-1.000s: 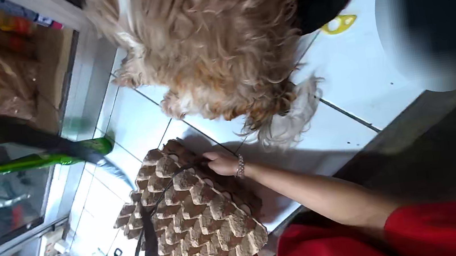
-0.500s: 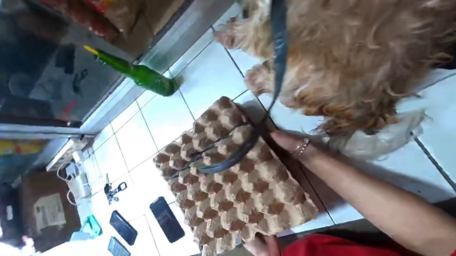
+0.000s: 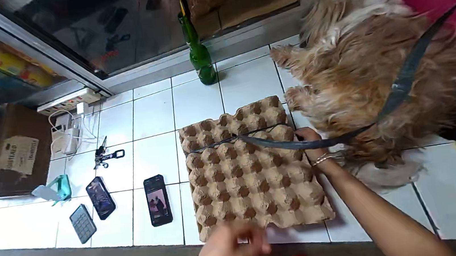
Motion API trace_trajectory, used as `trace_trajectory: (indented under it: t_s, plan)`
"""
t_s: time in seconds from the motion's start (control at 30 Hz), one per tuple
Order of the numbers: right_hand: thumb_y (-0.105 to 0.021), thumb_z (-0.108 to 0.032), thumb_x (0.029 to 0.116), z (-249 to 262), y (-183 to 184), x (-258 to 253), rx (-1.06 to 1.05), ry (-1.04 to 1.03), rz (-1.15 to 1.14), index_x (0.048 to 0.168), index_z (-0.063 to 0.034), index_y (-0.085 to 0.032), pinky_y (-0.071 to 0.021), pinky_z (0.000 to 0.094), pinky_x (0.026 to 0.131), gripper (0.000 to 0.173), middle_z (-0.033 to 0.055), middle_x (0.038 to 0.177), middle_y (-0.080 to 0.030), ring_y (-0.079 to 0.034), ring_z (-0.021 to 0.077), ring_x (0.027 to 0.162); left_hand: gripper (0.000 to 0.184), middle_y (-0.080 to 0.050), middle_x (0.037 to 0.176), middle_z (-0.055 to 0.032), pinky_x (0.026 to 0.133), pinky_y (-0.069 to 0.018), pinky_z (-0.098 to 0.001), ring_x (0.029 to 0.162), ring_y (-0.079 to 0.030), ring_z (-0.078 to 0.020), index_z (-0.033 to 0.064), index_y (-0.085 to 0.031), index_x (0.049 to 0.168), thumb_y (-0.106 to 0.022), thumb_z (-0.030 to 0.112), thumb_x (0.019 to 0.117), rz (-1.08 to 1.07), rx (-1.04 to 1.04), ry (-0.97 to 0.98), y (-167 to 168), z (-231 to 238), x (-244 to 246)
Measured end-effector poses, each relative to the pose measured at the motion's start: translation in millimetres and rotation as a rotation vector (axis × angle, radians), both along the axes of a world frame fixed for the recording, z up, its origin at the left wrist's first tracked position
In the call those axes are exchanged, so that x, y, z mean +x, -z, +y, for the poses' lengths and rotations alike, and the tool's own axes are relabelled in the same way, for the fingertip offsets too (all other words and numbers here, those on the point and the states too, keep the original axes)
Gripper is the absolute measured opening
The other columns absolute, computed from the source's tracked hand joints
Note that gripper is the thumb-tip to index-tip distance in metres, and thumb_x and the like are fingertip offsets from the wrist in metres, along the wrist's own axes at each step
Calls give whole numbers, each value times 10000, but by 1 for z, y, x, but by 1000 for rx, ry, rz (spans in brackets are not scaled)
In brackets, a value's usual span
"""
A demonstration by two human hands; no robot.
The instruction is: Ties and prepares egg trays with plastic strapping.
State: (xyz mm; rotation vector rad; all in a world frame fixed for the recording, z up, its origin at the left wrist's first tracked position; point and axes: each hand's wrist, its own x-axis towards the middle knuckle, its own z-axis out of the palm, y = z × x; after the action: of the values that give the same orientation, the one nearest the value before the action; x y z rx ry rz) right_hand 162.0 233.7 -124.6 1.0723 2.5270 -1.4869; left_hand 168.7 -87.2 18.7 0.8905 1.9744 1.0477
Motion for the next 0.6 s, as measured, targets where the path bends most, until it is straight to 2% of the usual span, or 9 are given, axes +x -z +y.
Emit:
trace_trajectory:
  t_s: [0.03, 0.1, 0.17, 0.2, 0.27, 0.33, 0.43, 0.5, 0.6]
  plan:
    - [-545, -5, 1010, 6, -5, 5, -24, 43, 27, 1236, 157, -611, -453, 478, 1049, 286, 327, 1275, -610, -612, 376, 1176, 213, -736, 959, -159, 818, -584, -368, 879, -719, -220, -58, -714, 1013, -728, 117, 892, 198, 53, -116, -8, 21, -8]
    - [-560, -57, 1027, 11, -26, 14, -120, 227, 148, 1182, 116, -618, -533, 322, 784, 240, 191, 1008, -664, -632, 175, 818, 391, -675, 1183, -265, 961, -533, -485, 1108, -664, -373, -78, -673, 1193, -768, 118, 869, 508, 83, -269, -9, 71, -30]
    - [-496, 25, 997, 5, -58, 25, -276, 351, 372, 938, 17, -602, -511, 186, 587, 121, -24, 644, -577, -543, 19, 533, 476, -601, 1355, -292, 1106, -432, -555, 1305, -558, -445, -46, -630, 1323, -749, 93, 883, 728, 148, -238, 6, 113, -51]
    - [-417, 45, 987, -1, -76, 33, -384, 325, 446, 838, -63, -572, -504, 177, 556, 241, -85, 554, -556, -525, 3, 478, 417, -641, 1316, -270, 1138, -401, -562, 1301, -574, -435, -30, -662, 1292, -723, 63, 890, 816, 199, -203, 12, 127, -57]
    - [-321, 26, 988, -18, -104, 51, -505, 145, 476, 819, -105, -610, -515, 185, 574, 359, -120, 541, -585, -550, 3, 486, 203, -752, 1025, -178, 1109, -439, -534, 1050, -718, -335, -29, -741, 1060, -688, -22, 864, 836, 351, -183, 8, 133, -50]
    - [-351, -1, 981, -40, -117, 69, -514, -36, 438, 868, -111, -652, -530, 177, 609, 339, -145, 601, -632, -589, -19, 541, 139, -741, 884, -154, 997, -523, -436, 883, -729, -256, -61, -718, 973, -631, -25, 871, 702, 507, -211, -7, 108, -29]
    - [-441, -58, 970, -85, -108, 100, -589, -238, 416, 946, -90, -710, -553, 181, 667, 272, -145, 709, -691, -634, -42, 642, 145, -682, 836, -105, 829, -547, -257, 844, -668, -126, -21, -653, 919, -600, 112, 944, 543, 693, -292, -11, 56, 11]
    - [-524, -44, 960, -120, -100, 116, -626, -328, 458, 986, -15, -717, -551, 162, 749, 197, -106, 815, -716, -647, -66, 756, 207, -628, 849, -59, 866, -536, -220, 862, -639, -79, 42, -590, 911, -583, 216, 1022, 441, 749, -274, -10, 32, 41]
    - [-597, -66, 945, -159, -92, 119, -468, -357, 647, 972, 62, -720, -505, 110, 891, 179, 4, 994, -702, -612, -83, 973, 329, -513, 771, -28, 890, -457, -197, 789, -553, -71, 92, -503, 845, -475, 311, 1089, 401, 810, -276, 0, 19, 69]
